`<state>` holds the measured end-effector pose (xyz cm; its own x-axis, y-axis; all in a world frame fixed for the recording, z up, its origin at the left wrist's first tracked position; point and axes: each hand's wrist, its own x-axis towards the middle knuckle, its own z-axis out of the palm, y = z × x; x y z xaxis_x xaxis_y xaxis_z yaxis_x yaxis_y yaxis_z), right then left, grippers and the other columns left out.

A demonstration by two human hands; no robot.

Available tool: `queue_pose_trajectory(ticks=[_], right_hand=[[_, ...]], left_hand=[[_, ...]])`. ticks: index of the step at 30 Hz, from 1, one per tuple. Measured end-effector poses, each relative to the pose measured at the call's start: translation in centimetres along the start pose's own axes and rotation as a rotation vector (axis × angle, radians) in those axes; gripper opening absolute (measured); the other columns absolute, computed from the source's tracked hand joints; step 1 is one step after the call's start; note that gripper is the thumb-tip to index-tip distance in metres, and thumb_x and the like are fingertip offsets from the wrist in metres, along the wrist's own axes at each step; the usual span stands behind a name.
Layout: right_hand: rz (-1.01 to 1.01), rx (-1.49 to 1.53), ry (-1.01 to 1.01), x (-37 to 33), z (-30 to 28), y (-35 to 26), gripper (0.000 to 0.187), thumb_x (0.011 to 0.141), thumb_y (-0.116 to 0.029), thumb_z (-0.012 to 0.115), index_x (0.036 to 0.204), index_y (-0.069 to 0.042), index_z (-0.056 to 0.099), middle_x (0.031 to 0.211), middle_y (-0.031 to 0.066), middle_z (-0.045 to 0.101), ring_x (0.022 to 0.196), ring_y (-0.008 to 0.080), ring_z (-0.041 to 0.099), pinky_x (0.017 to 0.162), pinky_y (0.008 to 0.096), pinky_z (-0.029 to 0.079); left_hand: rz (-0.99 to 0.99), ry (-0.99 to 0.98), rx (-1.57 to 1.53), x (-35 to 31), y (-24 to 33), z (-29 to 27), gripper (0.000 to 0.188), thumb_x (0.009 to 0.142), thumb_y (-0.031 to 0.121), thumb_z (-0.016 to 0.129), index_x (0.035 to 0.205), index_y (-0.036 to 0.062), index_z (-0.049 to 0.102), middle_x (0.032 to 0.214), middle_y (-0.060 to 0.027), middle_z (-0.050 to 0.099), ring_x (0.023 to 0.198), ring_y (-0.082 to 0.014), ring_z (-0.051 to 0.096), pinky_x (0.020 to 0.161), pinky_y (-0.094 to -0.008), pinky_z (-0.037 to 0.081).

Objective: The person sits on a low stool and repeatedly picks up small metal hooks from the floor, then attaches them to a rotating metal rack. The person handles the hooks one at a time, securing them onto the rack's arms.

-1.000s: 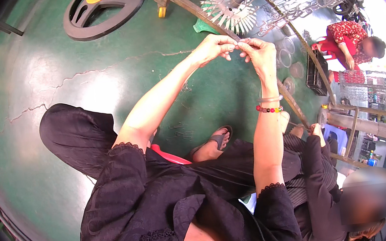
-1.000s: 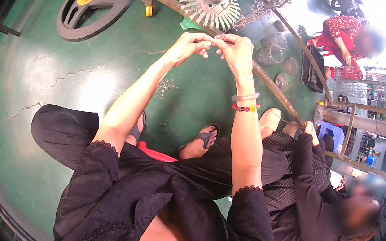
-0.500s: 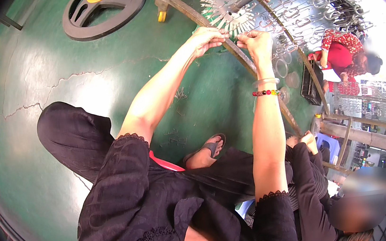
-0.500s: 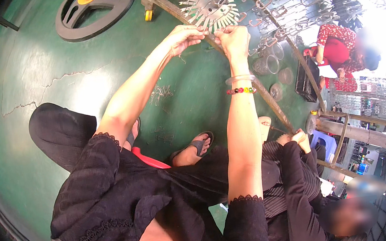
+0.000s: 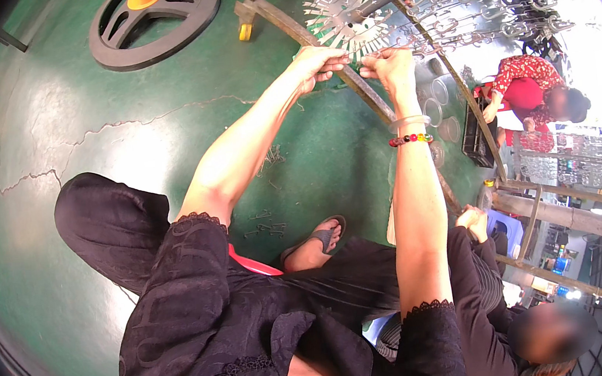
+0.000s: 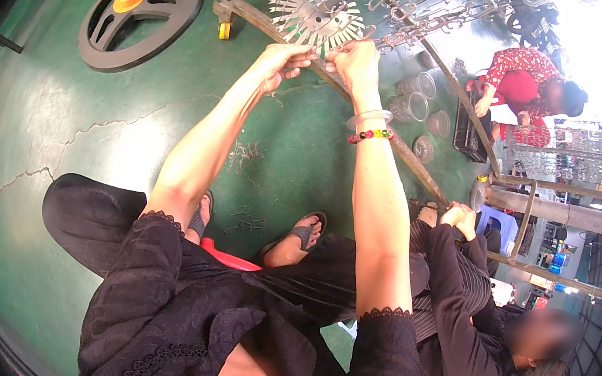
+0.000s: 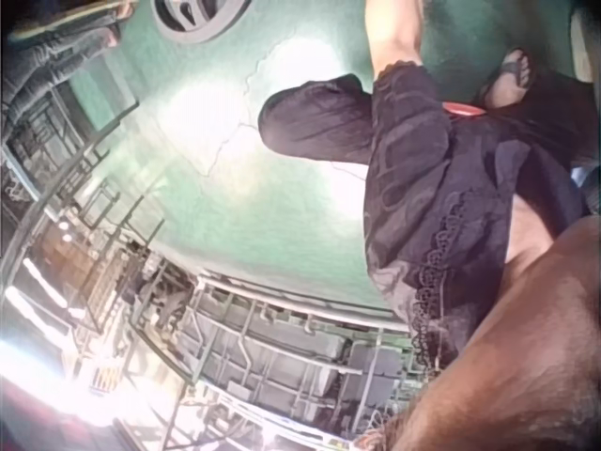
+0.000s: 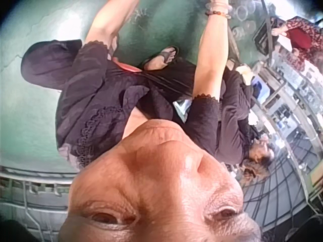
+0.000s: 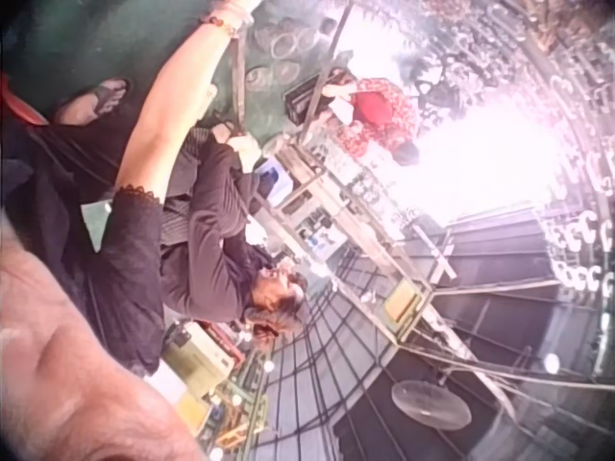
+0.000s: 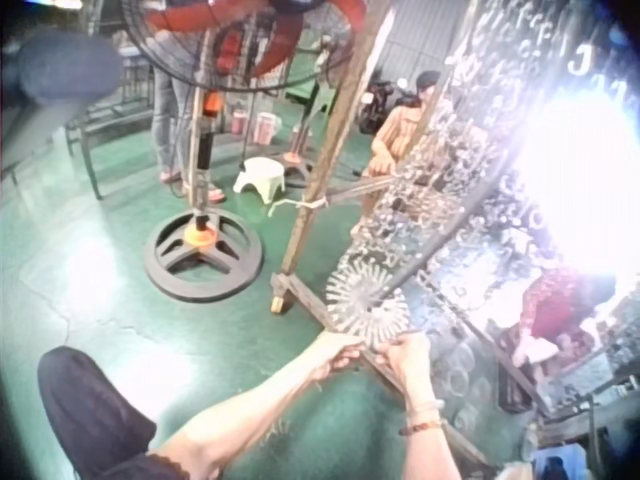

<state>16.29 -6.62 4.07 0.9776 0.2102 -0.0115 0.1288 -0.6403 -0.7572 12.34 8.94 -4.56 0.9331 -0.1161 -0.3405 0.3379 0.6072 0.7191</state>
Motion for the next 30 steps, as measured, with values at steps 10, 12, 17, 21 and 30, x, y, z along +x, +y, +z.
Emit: queue_pose_trajectory(ticks=[10, 12, 17, 21, 30], right_hand=[[0.083, 0.005, -0.045, 0.0, 0.0, -0.9, 0.012, 0.075, 0.003, 0.067, 0.082, 0.012, 0.065, 0.070, 0.0149, 0.067, 0.057, 0.0186, 0.066, 0.052, 0.0241, 0.056], [0.091, -0.029, -0.024, 0.6, -0.1, 0.5, 0.011, 0.072, -0.001, 0.068, 0.078, 0.008, 0.068, 0.065, 0.0137, 0.067, 0.056, 0.0179, 0.067, 0.054, 0.0265, 0.054], [0.115, -0.030, -0.028, -0.2, 0.0, -1.1, 0.011, 0.074, 0.004, 0.067, 0.080, 0.012, 0.065, 0.070, 0.0150, 0.066, 0.057, 0.0179, 0.066, 0.051, 0.0239, 0.056], [0.098, 0.000, -0.029, -0.3, 0.2, -1.0, 0.010, 0.073, 0.006, 0.066, 0.080, 0.013, 0.064, 0.072, 0.0147, 0.066, 0.056, 0.0182, 0.065, 0.050, 0.0241, 0.057], [0.077, 0.000, 0.004, -0.7, 0.1, -1.1, 0.009, 0.070, 0.000, 0.066, 0.074, 0.008, 0.067, 0.064, 0.0149, 0.066, 0.052, 0.0180, 0.066, 0.051, 0.0282, 0.053]], left_hand=[[0.044, -0.010, 0.000, 0.6, -0.9, 0.5, 0.019, 0.083, 0.019, 0.067, 0.095, 0.0043, 0.068, 0.089, -0.0034, 0.070, 0.077, -0.0079, 0.063, 0.066, -0.0181, 0.047], [0.047, -0.009, -0.001, 0.6, -1.1, 0.9, 0.019, 0.083, 0.019, 0.067, 0.095, 0.0041, 0.068, 0.089, -0.0035, 0.070, 0.078, -0.0082, 0.064, 0.067, -0.0184, 0.047], [0.067, -0.024, -0.003, 0.6, -1.6, 0.6, 0.019, 0.083, 0.018, 0.067, 0.095, 0.0034, 0.068, 0.088, -0.0040, 0.070, 0.078, -0.0084, 0.063, 0.068, -0.0188, 0.048], [0.059, -0.024, -0.023, 0.3, -1.7, 0.7, 0.018, 0.084, 0.017, 0.066, 0.094, 0.0023, 0.068, 0.087, -0.0045, 0.069, 0.078, -0.0087, 0.064, 0.068, -0.0190, 0.049], [0.061, -0.065, -0.042, 0.2, -1.8, 0.8, 0.019, 0.084, 0.017, 0.066, 0.095, 0.0015, 0.068, 0.087, -0.0049, 0.069, 0.079, -0.0095, 0.064, 0.069, -0.0196, 0.049]])
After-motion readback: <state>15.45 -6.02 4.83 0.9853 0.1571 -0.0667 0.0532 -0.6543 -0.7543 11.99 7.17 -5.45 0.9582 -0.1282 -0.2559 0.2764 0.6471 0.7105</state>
